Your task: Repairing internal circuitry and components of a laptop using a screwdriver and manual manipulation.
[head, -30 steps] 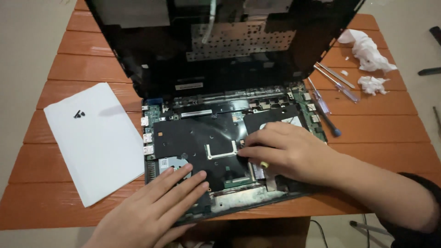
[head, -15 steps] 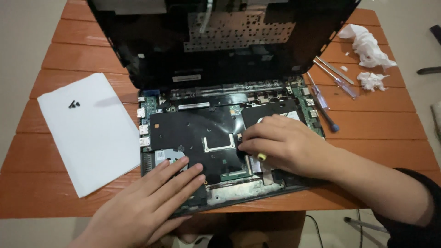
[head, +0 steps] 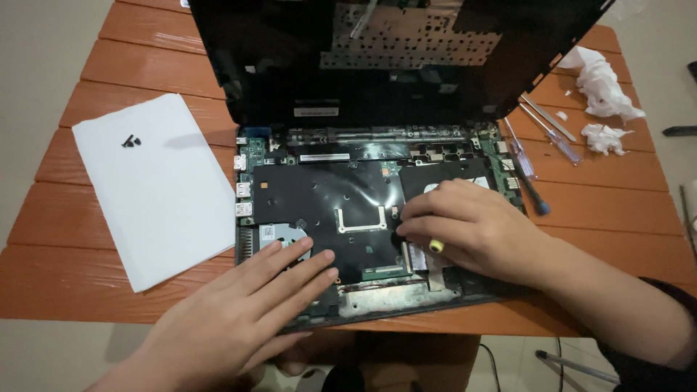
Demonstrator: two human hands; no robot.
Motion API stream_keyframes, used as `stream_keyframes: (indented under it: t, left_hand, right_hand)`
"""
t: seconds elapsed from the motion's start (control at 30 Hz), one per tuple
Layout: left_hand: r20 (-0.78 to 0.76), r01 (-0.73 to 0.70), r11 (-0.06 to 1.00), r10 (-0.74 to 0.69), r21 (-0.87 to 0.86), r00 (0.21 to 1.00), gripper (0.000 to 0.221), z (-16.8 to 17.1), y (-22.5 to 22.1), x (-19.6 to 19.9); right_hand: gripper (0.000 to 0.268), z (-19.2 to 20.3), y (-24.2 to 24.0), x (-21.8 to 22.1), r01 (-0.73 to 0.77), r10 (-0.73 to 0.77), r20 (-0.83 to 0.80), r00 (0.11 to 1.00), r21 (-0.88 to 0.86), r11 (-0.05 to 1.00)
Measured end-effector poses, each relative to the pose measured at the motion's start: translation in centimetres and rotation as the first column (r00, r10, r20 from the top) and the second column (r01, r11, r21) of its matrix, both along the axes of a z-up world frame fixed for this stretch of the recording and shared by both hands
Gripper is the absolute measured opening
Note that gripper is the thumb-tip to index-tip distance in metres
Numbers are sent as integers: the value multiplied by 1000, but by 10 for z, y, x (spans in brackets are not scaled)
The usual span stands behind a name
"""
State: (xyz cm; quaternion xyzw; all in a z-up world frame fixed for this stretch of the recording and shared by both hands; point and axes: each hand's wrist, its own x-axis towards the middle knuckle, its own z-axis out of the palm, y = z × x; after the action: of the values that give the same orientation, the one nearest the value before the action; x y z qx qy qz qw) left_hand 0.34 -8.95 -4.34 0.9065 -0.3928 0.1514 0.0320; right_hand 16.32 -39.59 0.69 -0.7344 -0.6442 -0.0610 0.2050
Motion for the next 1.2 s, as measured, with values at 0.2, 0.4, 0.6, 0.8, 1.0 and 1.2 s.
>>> stream_keyframes:
  t: [0.2,0.4,0.6,0.8,1.0,1.2]
  left_hand:
    - [1,21,1000,-21,-3,1000,77,0,2,0]
    - [4,37,999,-37,-15,999,75,0,2,1]
    - [-21,40,998,-41,-43,999,72,1,2,1]
    - [-39,38,998,-41,-58,998,71,2,3,2]
    - [-34,32,998,-34,-57,999,82,2,2,1]
    - [-30,31,998,-33,-59,999,84,3,2,1]
  right_hand:
    - [12,0,3,0,-2,2,-14,1000,-36,999]
    - [6,-2,8,-1,15,-17,-29,999,-57,998]
    - [11,-3,9,-3,54,-49,59,997,-86,995]
    - [16,-3,1,-2,85,-48,200,979,-180,980]
    - [20,0,2,-5,84,-20,298,954,-202,976]
    - [24,-1,1,-5,85,-8,333,943,-218,972]
